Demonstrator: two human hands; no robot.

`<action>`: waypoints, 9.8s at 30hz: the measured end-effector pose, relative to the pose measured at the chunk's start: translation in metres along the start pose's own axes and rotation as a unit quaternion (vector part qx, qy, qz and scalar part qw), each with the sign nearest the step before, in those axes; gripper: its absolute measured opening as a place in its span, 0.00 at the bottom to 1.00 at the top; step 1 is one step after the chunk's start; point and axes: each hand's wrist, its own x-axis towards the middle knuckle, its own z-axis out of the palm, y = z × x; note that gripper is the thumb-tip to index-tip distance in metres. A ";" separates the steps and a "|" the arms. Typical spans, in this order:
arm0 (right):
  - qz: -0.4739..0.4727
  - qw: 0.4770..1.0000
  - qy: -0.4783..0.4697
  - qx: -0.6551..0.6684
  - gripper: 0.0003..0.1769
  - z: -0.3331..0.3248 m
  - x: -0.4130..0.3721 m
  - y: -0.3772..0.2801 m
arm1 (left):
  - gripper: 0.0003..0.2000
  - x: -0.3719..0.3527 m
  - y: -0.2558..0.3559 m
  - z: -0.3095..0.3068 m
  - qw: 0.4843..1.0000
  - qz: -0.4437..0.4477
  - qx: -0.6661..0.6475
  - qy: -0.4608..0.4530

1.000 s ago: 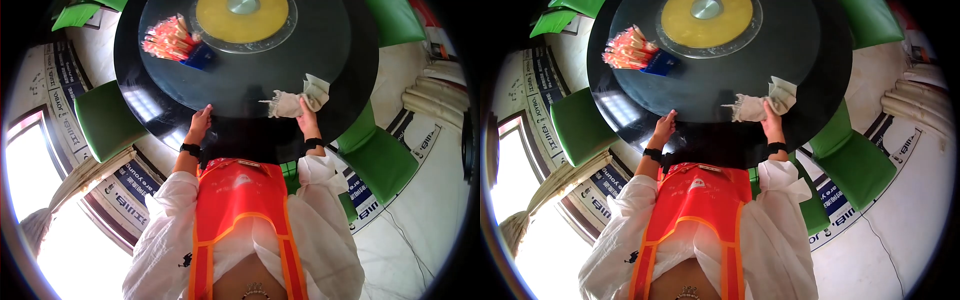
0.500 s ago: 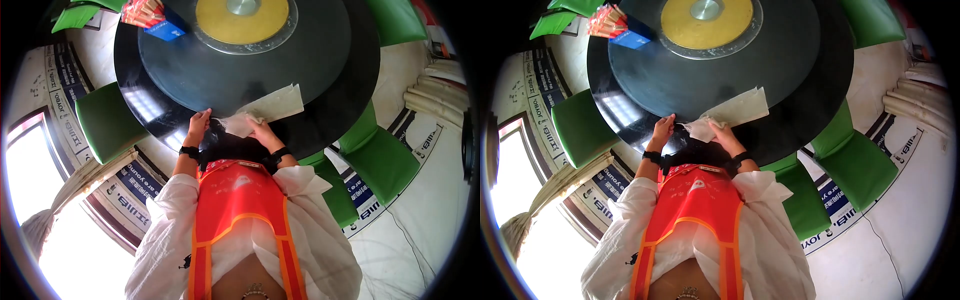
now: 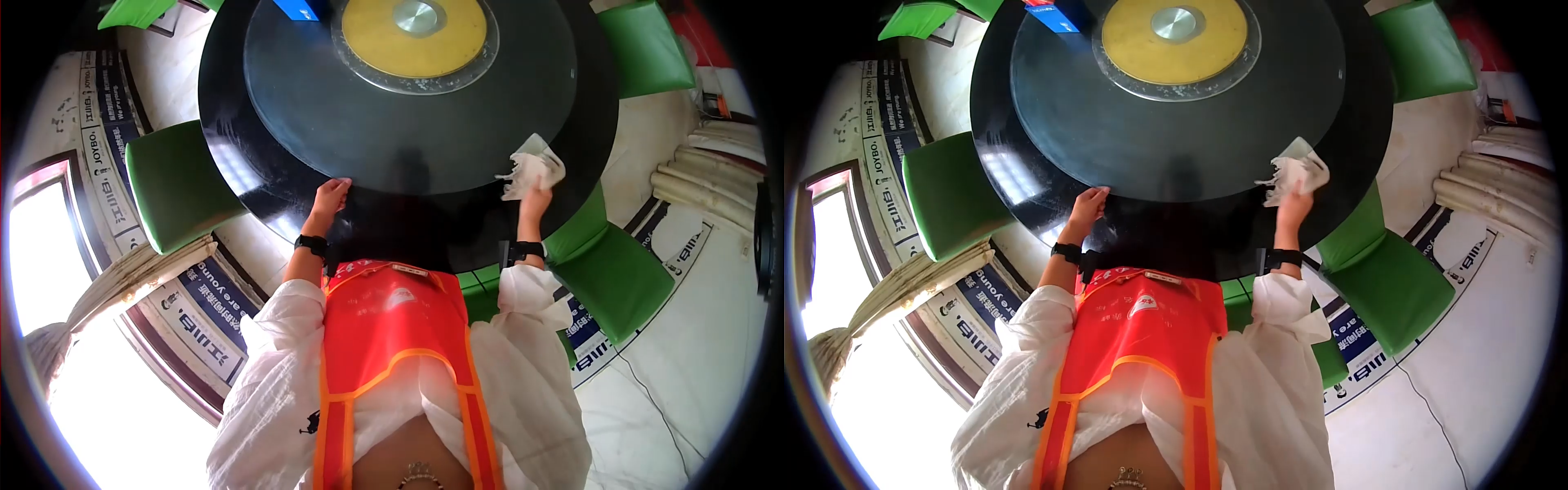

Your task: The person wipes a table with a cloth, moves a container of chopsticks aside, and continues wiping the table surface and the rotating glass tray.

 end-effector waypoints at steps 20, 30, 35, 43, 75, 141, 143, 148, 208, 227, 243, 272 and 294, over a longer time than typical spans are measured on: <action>-0.282 0.886 -0.347 -0.126 0.27 0.084 -0.070 -0.062 | 0.08 0.004 -0.011 -0.013 0.995 0.051 -0.076 0.045; -0.320 0.823 -0.348 -0.314 0.22 0.084 -0.064 -0.064 | 0.09 0.035 0.034 -0.058 0.994 0.037 -0.048 0.087; -0.320 0.805 -0.351 -0.356 0.18 0.090 -0.058 -0.073 | 0.14 0.039 0.044 -0.049 0.994 0.011 -0.030 0.109; -0.252 0.830 -0.345 -0.359 0.23 0.098 -0.041 -0.063 | 0.24 0.050 0.051 -0.054 0.981 -0.054 0.140 0.126; -0.512 0.442 -0.700 -0.230 0.20 0.010 -0.164 -0.042 | 0.23 -0.087 -0.085 0.116 0.891 0.183 0.404 0.101; -0.366 0.666 -0.602 -0.246 0.26 0.516 -0.317 -0.231 | 0.33 0.139 0.156 -0.266 0.612 0.196 0.740 0.199; -0.374 0.661 -0.600 -0.254 0.26 0.535 -0.315 -0.235 | 0.33 0.147 0.165 -0.280 0.569 0.215 0.765 0.210; -0.429 0.692 -0.529 -0.239 0.23 0.615 -0.304 -0.262 | 0.30 0.201 0.208 -0.330 0.584 0.341 0.693 0.252; -0.118 0.923 -0.045 -0.363 0.05 0.066 -0.290 0.030 | 0.17 -0.070 -0.069 0.036 0.668 0.391 0.589 -0.232; -0.022 0.967 -0.215 -0.131 0.27 0.039 -0.237 0.028 | 0.16 -0.040 -0.067 0.124 0.608 0.433 0.567 -0.348; -0.099 0.953 -0.144 -0.247 0.19 0.035 -0.159 0.019 | 0.15 -0.010 -0.045 0.206 0.564 0.447 0.661 -0.212; -0.154 0.911 -0.104 -0.369 0.13 0.035 -0.116 0.035 | 0.24 -0.010 -0.042 0.258 0.610 0.327 0.711 -0.123; -0.162 0.917 -0.118 -0.345 0.10 0.023 -0.068 0.028 | 0.06 -0.011 -0.045 0.291 0.617 0.425 0.662 0.027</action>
